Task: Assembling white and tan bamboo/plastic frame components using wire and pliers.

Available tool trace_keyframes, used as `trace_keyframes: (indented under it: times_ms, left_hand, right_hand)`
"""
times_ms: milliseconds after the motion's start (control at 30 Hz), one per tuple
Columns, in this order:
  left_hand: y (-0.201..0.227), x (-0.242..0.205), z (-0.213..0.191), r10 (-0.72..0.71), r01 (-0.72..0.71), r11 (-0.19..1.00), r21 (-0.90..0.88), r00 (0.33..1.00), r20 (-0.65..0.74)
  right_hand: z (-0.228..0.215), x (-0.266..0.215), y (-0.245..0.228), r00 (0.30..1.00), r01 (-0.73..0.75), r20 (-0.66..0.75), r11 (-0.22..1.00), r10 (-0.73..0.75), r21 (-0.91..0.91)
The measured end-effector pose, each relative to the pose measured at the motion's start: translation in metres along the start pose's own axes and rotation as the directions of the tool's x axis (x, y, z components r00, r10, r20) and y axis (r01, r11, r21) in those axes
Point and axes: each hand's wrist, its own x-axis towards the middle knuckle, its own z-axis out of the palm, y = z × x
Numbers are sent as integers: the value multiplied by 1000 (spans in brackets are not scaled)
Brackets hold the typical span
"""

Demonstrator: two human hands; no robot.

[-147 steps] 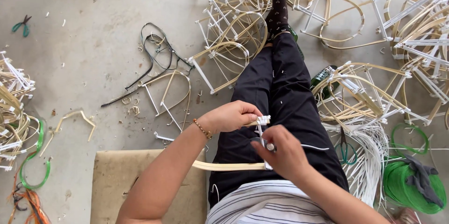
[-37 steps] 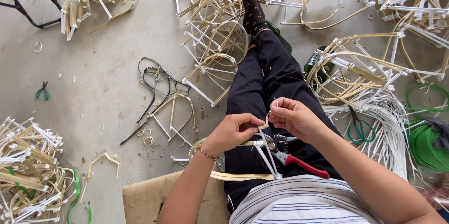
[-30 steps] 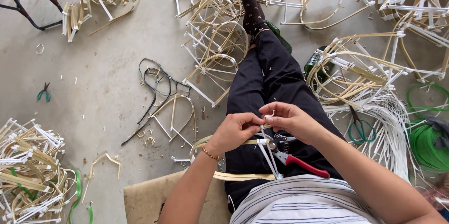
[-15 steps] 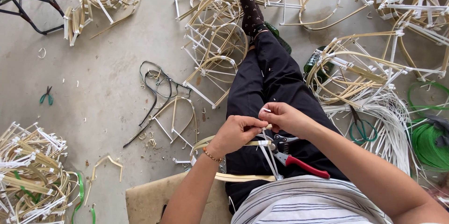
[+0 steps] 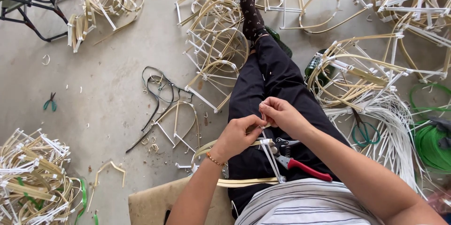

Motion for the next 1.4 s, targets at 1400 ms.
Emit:
trace_keyframes:
  times_ms: [1400]
  left_hand:
    - [-17,32,7,-256,289,905,312,956,-145]
  right_hand:
    - [-28,-17,-51,943,-51,247,832,222,-552]
